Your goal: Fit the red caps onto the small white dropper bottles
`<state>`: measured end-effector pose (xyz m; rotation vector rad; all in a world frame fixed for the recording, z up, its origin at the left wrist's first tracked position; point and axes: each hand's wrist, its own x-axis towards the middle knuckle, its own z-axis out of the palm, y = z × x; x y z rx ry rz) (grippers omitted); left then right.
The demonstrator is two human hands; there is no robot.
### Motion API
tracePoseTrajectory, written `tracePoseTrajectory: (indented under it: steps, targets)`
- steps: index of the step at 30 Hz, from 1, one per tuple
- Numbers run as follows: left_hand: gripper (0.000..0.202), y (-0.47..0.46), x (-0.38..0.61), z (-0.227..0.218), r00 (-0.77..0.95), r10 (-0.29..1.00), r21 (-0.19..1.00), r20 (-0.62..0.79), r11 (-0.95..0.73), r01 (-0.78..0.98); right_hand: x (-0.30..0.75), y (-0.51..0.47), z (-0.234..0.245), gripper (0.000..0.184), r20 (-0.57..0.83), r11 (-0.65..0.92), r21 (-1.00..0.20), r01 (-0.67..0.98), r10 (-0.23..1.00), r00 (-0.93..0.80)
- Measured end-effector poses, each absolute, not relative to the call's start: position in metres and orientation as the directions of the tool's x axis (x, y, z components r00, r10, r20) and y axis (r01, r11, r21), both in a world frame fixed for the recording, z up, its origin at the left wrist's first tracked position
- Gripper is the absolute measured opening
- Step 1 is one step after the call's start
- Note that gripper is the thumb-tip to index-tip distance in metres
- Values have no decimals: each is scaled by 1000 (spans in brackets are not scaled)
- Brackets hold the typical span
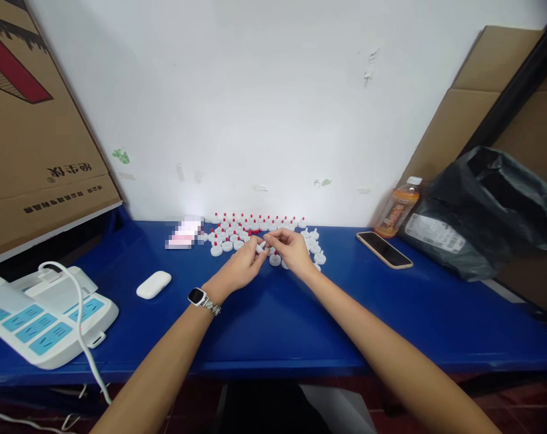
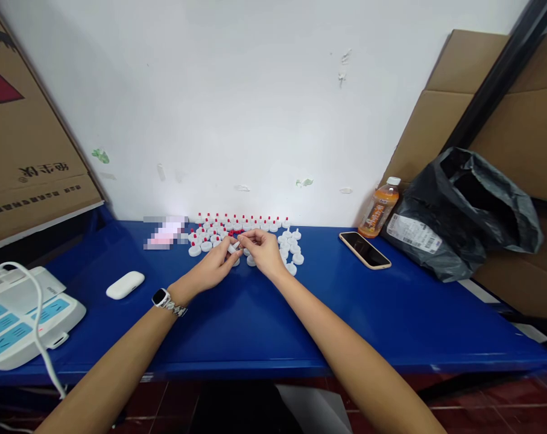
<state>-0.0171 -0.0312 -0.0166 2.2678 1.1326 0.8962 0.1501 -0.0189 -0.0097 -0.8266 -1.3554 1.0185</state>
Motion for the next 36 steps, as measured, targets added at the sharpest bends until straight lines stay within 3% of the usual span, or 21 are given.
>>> tracePoseTrajectory:
  steps: [5,12,18,25,28,30,33,36]
  targets:
    - [27,-34,-15,-15,418,812,615,407,-582,532,141,-22,-15,33,416,419,-907,-48,907,60]
    - [29,-30,-16,-16,365,799,621,478,-602,503,137,-29,-11,36,480,478,-876,67,877,16]
    - [31,-33,-14,-15,371,797,635,476,-604,481,139,-32,-5,43,452,452,-892,6,892,-1]
    - [41,-36,-5,-10,386,790,633,476,-613,473,145,-25,0,34,449,446,-893,-61,892,-44]
    - [56,-31,-8,-11,341,784,589,518,-616,522,163,-18,6,25,520,516,-852,93,853,36]
    - [50,-28,-13,-12,355,758,525,547,-641,560,179,-12,7,16,584,533,-792,296,803,118]
    - [28,-27,-17,-12,430,716,420,550,-683,598,200,-5,5,5,561,422,-698,579,824,76]
    - [30,-31,-12,-13,493,668,338,558,-725,600,208,0,1,3,492,312,-587,747,870,23]
